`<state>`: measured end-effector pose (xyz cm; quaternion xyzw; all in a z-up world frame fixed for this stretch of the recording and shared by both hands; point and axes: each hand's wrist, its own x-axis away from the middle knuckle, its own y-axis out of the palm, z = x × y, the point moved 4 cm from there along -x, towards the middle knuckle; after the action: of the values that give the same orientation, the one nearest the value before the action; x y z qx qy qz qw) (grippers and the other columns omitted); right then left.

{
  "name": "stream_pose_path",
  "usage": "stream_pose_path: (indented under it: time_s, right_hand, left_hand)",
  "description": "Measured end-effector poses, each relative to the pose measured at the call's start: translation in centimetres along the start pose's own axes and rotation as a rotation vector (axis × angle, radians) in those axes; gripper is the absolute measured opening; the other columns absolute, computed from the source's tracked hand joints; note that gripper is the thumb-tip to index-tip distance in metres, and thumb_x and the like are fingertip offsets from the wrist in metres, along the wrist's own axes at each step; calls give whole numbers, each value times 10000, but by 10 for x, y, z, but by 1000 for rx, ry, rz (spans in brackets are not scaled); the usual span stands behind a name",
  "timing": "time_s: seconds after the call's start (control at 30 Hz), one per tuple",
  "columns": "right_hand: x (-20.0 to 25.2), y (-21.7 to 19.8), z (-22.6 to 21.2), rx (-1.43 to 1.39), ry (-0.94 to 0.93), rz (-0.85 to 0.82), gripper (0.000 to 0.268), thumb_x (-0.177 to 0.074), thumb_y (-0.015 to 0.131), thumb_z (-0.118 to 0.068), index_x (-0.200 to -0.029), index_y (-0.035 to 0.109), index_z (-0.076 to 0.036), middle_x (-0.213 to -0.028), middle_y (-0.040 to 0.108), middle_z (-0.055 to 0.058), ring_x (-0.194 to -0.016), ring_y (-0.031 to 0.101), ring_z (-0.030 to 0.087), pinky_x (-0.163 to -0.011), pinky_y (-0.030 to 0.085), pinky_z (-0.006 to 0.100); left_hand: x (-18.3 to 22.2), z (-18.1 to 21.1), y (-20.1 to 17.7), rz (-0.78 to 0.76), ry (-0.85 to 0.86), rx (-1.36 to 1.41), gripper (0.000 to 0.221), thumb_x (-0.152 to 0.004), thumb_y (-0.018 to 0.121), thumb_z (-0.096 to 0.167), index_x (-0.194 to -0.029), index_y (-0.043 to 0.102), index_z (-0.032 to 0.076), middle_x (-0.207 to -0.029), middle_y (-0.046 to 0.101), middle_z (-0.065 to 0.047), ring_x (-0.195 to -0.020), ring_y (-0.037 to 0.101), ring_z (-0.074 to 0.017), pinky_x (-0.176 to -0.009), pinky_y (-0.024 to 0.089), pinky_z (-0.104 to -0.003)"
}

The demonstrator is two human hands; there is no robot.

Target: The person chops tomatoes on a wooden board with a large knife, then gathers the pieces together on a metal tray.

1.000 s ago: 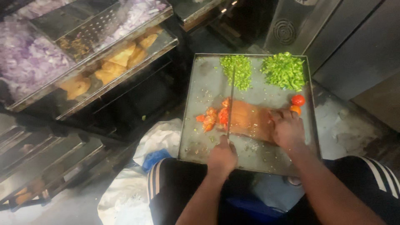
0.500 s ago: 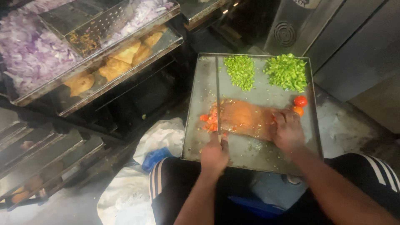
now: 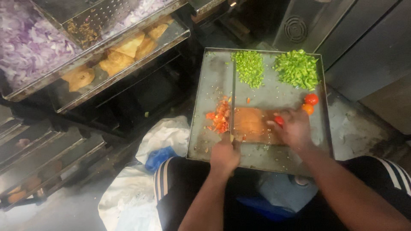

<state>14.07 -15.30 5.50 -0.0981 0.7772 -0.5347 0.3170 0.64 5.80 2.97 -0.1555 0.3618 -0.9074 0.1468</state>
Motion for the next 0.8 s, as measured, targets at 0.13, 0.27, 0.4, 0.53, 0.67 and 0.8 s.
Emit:
stream_pose_path:
  time_s: [0.13, 0.27, 0.4, 0.53, 0.67, 0.8]
  right_hand:
    - [-21, 39, -13, -421, 392, -147, 458, -904, 748, -407, -1182, 698, -47, -967, 728, 137, -883, 727, 303, -830, 566, 383]
    - [-17, 57, 1, -533, 273, -423, 459, -989, 597, -312, -1413, 616, -139, -1173, 741, 133, -984, 746, 271, -883, 569, 363]
    - [-3, 55, 22, -559, 214, -554, 712, -830, 677, -188, -1519, 502, -217, -1314, 667, 128, -1064, 730, 285, -930, 574, 373]
    - [-17, 37, -13, -426, -315, -186, 692, -834, 747, -213, -1470, 503, -89, -1415, 592, 205, -1250, 593, 412, -1038, 457, 494]
    - [-21, 41, -25, -370, -230, -271, 598, -839, 742, -256, -1404, 570, -158, -1351, 612, 174, -1186, 623, 377, -983, 522, 452]
    - [-24, 44, -31, -282, -111, -268, 669, -811, 817, -331, -1359, 557, -49, -1269, 545, 263, -1084, 613, 430, -917, 526, 460]
  left_hand:
    - [3, 6, -3, -2, -26, 23, 324, -943, 613, 314, -1118, 570, 45, -853, 705, -292, -855, 679, -509, -784, 521, -609]
    - [0, -2, 9, 74, -12, 124, 324, -943, 610, 296, -1180, 568, 78, -848, 706, -284, -833, 675, -522, -749, 523, -610]
    - [-10, -11, 24, 51, -21, 126, 361, -968, 624, 328, -1204, 559, 63, -879, 707, -289, -862, 674, -521, -768, 531, -604]
    - [-22, -15, 28, 13, 6, 127, 386, -957, 601, 306, -1280, 558, 100, -972, 717, -269, -923, 680, -495, -808, 533, -585]
    - [-28, -17, 28, 31, 20, 174, 426, -943, 613, 322, -1319, 563, 129, -1021, 719, -256, -968, 676, -480, -825, 536, -566]
    - [-30, -13, 20, -26, 3, 107, 387, -976, 618, 374, -1247, 586, 100, -1023, 728, -239, -976, 687, -468, -836, 542, -560]
